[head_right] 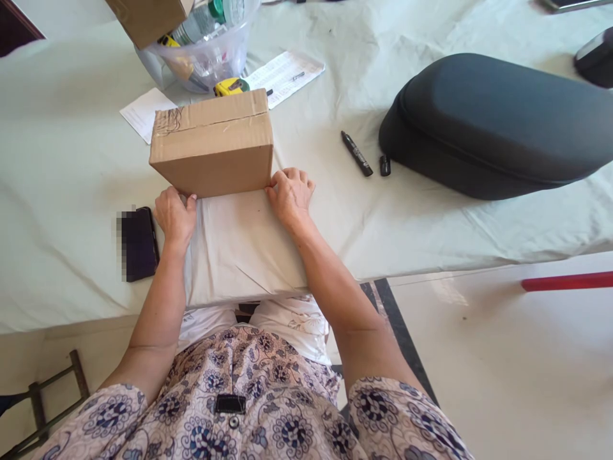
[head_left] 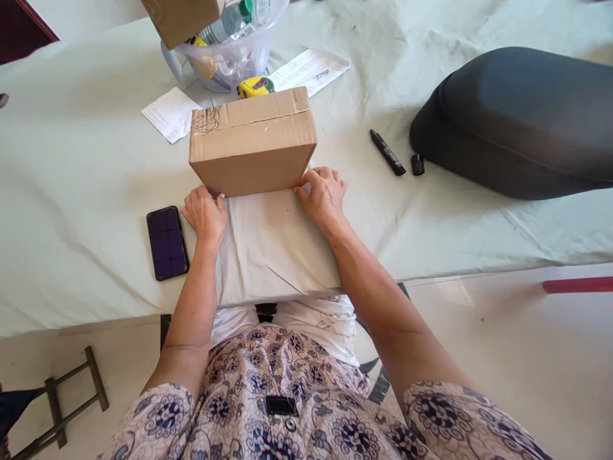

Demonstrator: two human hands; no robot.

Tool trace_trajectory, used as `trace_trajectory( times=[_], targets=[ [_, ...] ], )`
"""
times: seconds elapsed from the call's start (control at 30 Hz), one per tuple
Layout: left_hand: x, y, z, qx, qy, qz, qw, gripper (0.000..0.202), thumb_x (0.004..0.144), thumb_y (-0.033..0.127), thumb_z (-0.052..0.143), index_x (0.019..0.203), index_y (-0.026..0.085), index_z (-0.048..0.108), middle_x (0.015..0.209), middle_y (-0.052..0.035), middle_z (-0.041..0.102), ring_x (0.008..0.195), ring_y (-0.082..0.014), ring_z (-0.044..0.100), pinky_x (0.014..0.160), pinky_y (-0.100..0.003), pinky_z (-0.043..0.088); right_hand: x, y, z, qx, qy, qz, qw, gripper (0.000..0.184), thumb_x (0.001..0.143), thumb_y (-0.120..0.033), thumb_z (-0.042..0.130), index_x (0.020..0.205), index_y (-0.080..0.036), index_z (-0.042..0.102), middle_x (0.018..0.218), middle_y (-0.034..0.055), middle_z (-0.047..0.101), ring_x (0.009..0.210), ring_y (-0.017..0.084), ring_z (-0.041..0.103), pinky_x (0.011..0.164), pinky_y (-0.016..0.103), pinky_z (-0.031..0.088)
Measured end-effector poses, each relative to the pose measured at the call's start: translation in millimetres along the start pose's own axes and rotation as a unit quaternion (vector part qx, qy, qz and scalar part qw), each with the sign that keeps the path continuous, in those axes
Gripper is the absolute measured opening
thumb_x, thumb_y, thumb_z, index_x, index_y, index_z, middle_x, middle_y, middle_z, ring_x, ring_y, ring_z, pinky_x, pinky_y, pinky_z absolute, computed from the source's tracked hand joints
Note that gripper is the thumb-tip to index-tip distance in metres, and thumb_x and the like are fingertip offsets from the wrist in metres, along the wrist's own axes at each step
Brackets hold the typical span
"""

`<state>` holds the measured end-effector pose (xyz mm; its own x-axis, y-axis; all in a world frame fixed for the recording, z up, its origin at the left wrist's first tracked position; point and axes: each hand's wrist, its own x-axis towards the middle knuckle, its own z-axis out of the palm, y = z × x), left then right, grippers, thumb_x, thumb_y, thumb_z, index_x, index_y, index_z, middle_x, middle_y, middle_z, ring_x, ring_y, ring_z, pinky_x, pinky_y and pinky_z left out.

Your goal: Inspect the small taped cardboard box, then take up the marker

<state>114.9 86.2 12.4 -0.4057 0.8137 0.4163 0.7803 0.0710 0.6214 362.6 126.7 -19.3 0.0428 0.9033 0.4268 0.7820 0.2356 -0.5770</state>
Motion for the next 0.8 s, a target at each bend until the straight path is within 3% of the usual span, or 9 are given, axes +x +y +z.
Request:
trace_trajectory(
  times=[0.17,0.3,0.43,0.57,0.67,0.8],
  targets=[
    [0.0,8.6,0.6,0.007,0.011,0.001,1.000,0.030,0.090,0.026,0.057,0.117,0.013,0.057,0.123,-0.0196,0.066,0.127,-0.0348,0.060,0.116,-0.055,0.044,4.5,5.2,4.3,0.082,0.035,-0.032,0.995,0.008,0.087,-0.025,0.061,0.094,-0.022,0.060,0.108,0.0097,0.067,0.105,0.029,0.061,0.097,0.051,0.050],
    [-3.0,10.1,10.0,-0.049,0.052,0.019,0.997,0.067,0.085,0.031,0.069,0.142,0.009,0.040,0.148,-0.0238,0.052,0.143,-0.0308,0.049,0.124,-0.043,0.038,-1.2,-1.6,8.0,0.127,0.064,-0.052,0.988,0.031,0.088,-0.044,0.069,0.106,-0.023,0.055,0.105,0.0079,0.064,0.102,0.027,0.063,0.094,0.048,0.053],
    [-13.9,14.7,20.6,-0.074,0.080,0.056,0.992,0.105,0.074,0.043,0.083,0.152,0.009,0.022,0.159,-0.0277,0.036,0.154,-0.0332,0.034,0.130,-0.045,0.028,-9.1,-7.9,19.2,0.139,0.104,-0.061,0.983,0.062,0.084,-0.065,0.071,0.123,-0.023,0.047,0.117,0.0109,0.057,0.111,0.030,0.061,0.093,0.050,0.055],
    [-23.9,25.1,25.6,-0.084,0.090,0.060,0.991,0.121,0.069,0.054,0.087,0.156,0.012,0.013,0.162,-0.0283,0.028,0.156,-0.0363,0.028,0.130,-0.050,0.026,-11.7,-9.8,31.7,0.133,0.136,-0.058,0.980,0.082,0.080,-0.075,0.069,0.134,-0.022,0.039,0.125,0.0142,0.049,0.124,0.035,0.055,0.095,0.055,0.054],
    [-26.5,31.1,28.3,-0.089,0.098,0.044,0.990,0.123,0.068,0.055,0.088,0.156,0.013,0.012,0.162,-0.0286,0.026,0.156,-0.0373,0.026,0.130,-0.052,0.027,-11.5,-11.7,35.6,0.123,0.145,-0.056,0.980,0.087,0.078,-0.076,0.070,0.137,-0.022,0.037,0.127,0.0155,0.047,0.128,0.037,0.052,0.098,0.058,0.053],
    [-25.9,30.0,31.7,-0.100,0.104,0.044,0.989,0.121,0.069,0.055,0.086,0.155,0.013,0.012,0.160,-0.0283,0.028,0.155,-0.0369,0.027,0.129,-0.051,0.028,-10.3,-12.5,33.7,0.123,0.141,-0.053,0.981,0.080,0.083,-0.073,0.068,0.137,-0.024,0.037,0.129,0.0151,0.047,0.128,0.036,0.053,0.098,0.060,0.052]
  ],
)
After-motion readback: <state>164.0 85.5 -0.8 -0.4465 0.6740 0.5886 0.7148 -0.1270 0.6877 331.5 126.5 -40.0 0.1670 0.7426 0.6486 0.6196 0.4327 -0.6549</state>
